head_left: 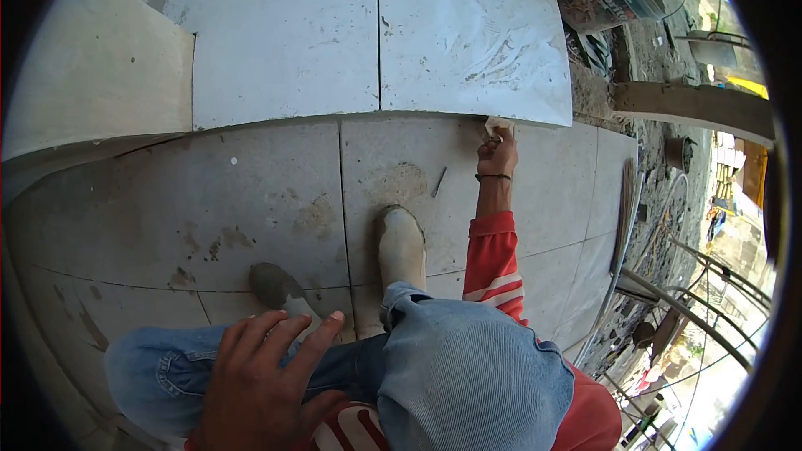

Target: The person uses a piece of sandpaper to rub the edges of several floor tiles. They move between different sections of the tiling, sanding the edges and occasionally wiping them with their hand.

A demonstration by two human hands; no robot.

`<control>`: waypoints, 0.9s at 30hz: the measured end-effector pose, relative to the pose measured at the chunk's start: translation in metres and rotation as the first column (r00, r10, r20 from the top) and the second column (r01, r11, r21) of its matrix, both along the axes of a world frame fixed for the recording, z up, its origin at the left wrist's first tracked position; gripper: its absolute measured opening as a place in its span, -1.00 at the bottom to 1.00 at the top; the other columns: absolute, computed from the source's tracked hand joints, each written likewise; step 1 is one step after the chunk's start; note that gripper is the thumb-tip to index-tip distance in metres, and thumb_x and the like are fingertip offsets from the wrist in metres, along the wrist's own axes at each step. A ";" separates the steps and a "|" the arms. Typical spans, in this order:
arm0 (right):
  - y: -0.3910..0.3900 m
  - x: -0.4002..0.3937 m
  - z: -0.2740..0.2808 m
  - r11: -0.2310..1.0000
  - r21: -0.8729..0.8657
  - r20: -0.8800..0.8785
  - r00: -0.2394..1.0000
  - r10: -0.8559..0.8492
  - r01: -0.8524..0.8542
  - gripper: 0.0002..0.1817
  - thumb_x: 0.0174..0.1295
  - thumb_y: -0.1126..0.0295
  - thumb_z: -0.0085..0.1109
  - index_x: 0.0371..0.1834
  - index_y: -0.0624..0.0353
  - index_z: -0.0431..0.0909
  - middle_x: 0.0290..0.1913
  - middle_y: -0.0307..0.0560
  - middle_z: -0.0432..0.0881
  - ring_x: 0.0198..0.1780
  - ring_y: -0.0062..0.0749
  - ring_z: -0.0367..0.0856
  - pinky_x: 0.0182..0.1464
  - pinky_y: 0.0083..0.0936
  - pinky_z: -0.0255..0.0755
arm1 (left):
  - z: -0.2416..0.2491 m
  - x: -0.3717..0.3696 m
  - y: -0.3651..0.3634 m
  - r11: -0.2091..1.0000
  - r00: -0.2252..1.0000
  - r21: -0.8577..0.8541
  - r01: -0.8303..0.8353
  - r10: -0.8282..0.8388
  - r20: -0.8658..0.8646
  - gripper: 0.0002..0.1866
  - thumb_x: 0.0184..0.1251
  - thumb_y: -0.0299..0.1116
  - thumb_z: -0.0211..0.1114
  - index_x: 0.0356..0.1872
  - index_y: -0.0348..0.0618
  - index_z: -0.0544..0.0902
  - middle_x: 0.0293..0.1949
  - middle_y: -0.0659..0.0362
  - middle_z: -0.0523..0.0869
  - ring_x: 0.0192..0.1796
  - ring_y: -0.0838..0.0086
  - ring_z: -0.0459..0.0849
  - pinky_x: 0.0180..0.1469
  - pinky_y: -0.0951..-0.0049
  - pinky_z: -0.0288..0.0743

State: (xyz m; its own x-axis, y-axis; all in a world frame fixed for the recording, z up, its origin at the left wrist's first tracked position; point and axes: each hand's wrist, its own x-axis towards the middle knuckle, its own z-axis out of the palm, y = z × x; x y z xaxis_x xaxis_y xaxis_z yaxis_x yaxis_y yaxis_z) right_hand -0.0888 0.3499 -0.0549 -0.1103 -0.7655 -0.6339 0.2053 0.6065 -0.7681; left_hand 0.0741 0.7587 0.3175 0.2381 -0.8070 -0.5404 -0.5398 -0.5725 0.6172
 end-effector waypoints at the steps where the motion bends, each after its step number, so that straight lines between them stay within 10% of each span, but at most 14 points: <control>1: 0.015 0.015 -0.005 0.999 0.016 -0.012 0.999 0.052 -0.052 -0.90 0.38 0.32 0.30 -0.18 0.05 0.59 -0.45 -0.35 0.41 -0.55 -0.66 0.32 -0.56 -0.60 0.24 | -0.001 -0.001 -0.004 1.000 1.000 -0.007 0.007 -0.007 0.006 -0.16 0.05 -0.29 0.65 0.48 -0.02 0.58 0.26 -0.05 0.69 0.32 -0.07 0.60 0.38 -0.06 0.43; 6: 0.180 0.123 0.018 0.769 -0.012 0.120 0.762 0.636 -0.639 -0.81 0.41 0.33 0.25 -0.16 0.26 0.70 -0.50 -0.30 0.52 -0.63 -0.62 0.33 -0.56 -0.50 0.27 | 0.001 -0.006 -0.017 0.999 0.999 -0.038 0.014 -0.012 0.030 -0.12 0.01 -0.36 0.66 0.49 0.00 0.57 0.26 -0.02 0.69 0.32 -0.03 0.60 0.36 -0.02 0.44; 8: 0.221 0.136 0.023 0.634 -0.039 0.148 0.623 0.768 -0.772 -0.82 0.42 0.34 0.22 -0.18 0.25 0.67 -0.49 -0.29 0.54 -0.62 -0.61 0.36 -0.55 -0.51 0.27 | 0.004 -0.003 -0.023 0.997 0.998 0.064 0.049 -0.051 0.029 -0.13 0.03 -0.08 0.67 0.46 0.00 0.59 0.20 -0.01 0.71 0.31 0.05 0.64 0.39 0.02 0.43; 17: 0.026 -0.001 0.001 0.987 -0.155 -0.078 0.996 -0.041 0.028 -0.85 0.44 0.23 0.11 -0.21 0.03 0.57 -0.37 -0.33 0.46 -0.52 -0.67 0.27 -0.51 -0.63 0.18 | -0.002 0.002 -0.008 0.998 0.999 0.043 -0.046 0.045 0.020 -0.10 -0.02 -0.42 0.67 0.49 0.01 0.56 0.27 0.02 0.69 0.32 -0.01 0.60 0.37 0.01 0.43; 24: 0.094 0.082 0.004 0.965 -0.019 0.012 0.965 0.262 -0.261 -0.88 0.44 0.32 0.18 -0.17 0.11 0.58 -0.44 -0.30 0.47 -0.55 -0.64 0.31 -0.51 -0.58 0.23 | 0.001 -0.001 -0.023 1.000 1.000 -0.008 0.017 -0.017 0.002 -0.10 -0.02 -0.42 0.67 0.49 -0.03 0.55 0.26 0.01 0.69 0.32 -0.02 0.60 0.38 0.01 0.41; 27: 0.178 0.111 0.012 0.732 0.002 0.150 0.723 0.674 -0.682 -0.86 0.46 0.33 0.16 -0.06 0.12 0.62 -0.41 -0.31 0.54 -0.58 -0.65 0.33 -0.51 -0.55 0.30 | 0.002 -0.003 -0.023 1.000 1.000 -0.013 -0.003 0.003 -0.011 -0.11 0.00 -0.42 0.66 0.49 -0.05 0.54 0.26 -0.01 0.69 0.30 -0.04 0.61 0.38 0.01 0.41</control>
State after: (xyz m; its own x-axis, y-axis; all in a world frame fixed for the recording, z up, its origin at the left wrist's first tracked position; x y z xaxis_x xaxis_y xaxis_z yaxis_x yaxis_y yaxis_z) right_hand 0.0223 0.5278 -0.0425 0.5109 -0.5688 -0.6446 -0.1817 0.6614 -0.7277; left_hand 0.0716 0.7360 0.3192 0.2347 -0.8132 -0.5325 -0.5309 -0.5661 0.6306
